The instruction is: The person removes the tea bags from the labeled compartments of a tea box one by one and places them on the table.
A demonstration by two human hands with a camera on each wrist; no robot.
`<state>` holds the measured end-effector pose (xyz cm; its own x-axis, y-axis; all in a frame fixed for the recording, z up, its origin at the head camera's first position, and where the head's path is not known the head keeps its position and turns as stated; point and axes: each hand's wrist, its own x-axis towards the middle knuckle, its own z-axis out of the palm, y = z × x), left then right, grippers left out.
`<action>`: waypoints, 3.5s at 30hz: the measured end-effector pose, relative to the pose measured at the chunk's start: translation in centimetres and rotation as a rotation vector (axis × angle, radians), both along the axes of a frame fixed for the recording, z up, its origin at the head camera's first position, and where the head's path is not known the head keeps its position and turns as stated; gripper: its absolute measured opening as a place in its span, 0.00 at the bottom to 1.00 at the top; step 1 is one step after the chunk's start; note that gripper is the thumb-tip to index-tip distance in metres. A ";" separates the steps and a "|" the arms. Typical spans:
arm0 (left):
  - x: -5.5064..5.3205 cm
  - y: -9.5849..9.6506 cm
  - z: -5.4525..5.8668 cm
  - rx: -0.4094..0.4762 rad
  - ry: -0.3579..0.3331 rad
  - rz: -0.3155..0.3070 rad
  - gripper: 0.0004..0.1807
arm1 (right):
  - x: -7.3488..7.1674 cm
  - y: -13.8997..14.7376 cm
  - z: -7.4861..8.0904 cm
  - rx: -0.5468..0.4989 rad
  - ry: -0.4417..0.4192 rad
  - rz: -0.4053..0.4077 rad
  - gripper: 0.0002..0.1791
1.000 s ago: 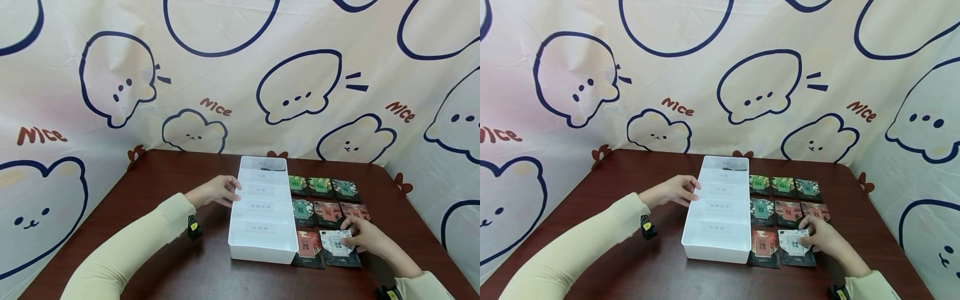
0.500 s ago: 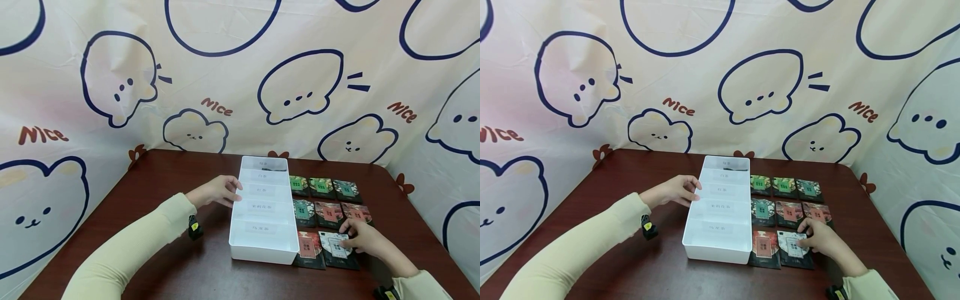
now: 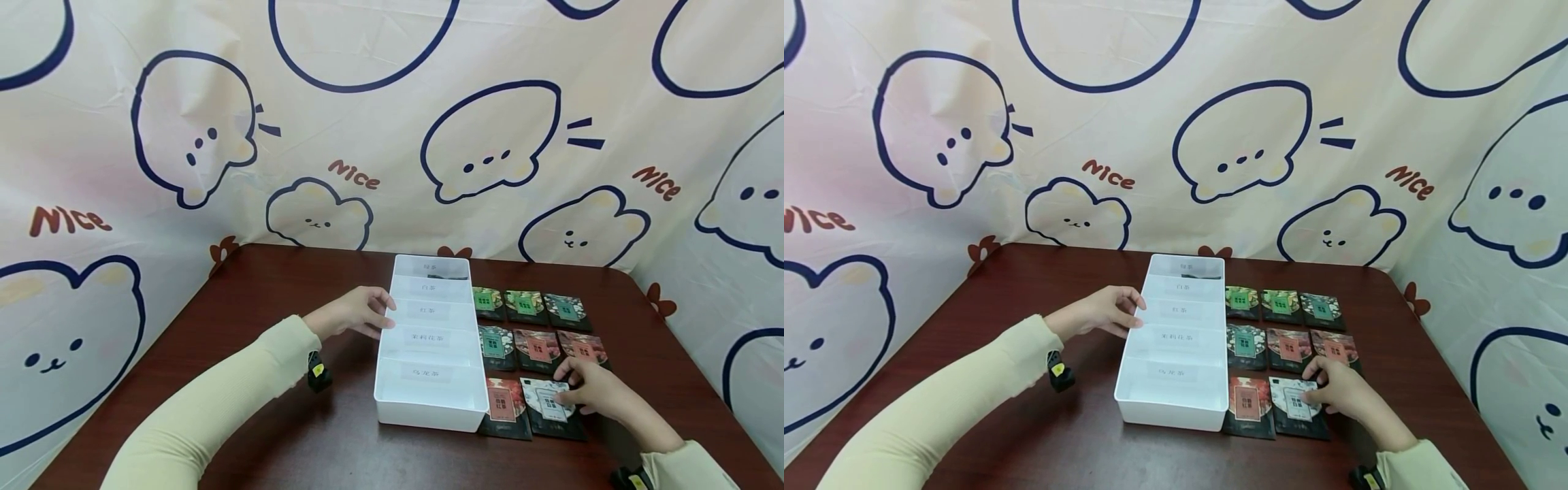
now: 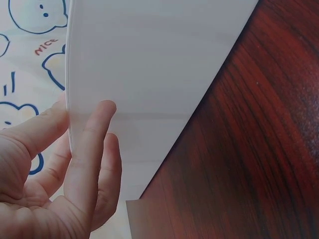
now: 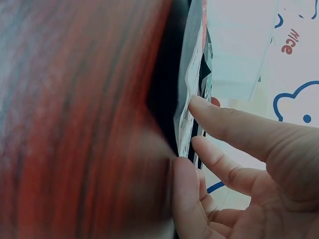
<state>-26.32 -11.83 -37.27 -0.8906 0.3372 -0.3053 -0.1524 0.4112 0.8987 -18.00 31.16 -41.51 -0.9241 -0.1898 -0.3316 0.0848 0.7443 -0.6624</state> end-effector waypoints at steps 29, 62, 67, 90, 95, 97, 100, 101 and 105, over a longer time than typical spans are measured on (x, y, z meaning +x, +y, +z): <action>0.0 0.1 0.0 0.003 -0.004 0.009 0.19 | -10.4 -7.0 8.1 -0.355 0.382 0.167 0.22; -0.1 0.0 0.1 -0.003 -0.006 0.004 0.19 | -16.4 -13.9 4.4 0.021 0.348 0.139 0.04; 0.0 0.0 0.0 0.004 -0.003 -0.002 0.19 | -16.2 -13.9 5.1 -0.039 0.367 0.095 0.07; -0.1 0.2 0.0 -0.003 -0.004 0.003 0.19 | -10.0 -6.0 10.4 -0.573 0.557 -0.122 0.21; -0.1 0.2 0.0 0.001 -0.004 0.002 0.19 | -7.8 -3.6 9.6 -0.506 0.574 -0.131 0.20; -0.1 0.2 0.0 -0.003 -0.002 0.003 0.19 | -7.1 -2.6 9.1 -0.481 0.581 -0.122 0.19; 0.0 0.2 0.0 -0.006 -0.002 0.003 0.19 | -6.0 -1.1 8.2 -0.430 0.578 -0.116 0.17; 0.0 0.2 0.0 -0.006 -0.002 0.002 0.19 | -5.6 -0.6 7.9 -0.410 0.567 -0.117 0.17; -0.1 0.2 -0.1 -0.006 0.001 -0.004 0.19 | -3.9 1.2 6.5 -0.329 0.504 -0.104 0.16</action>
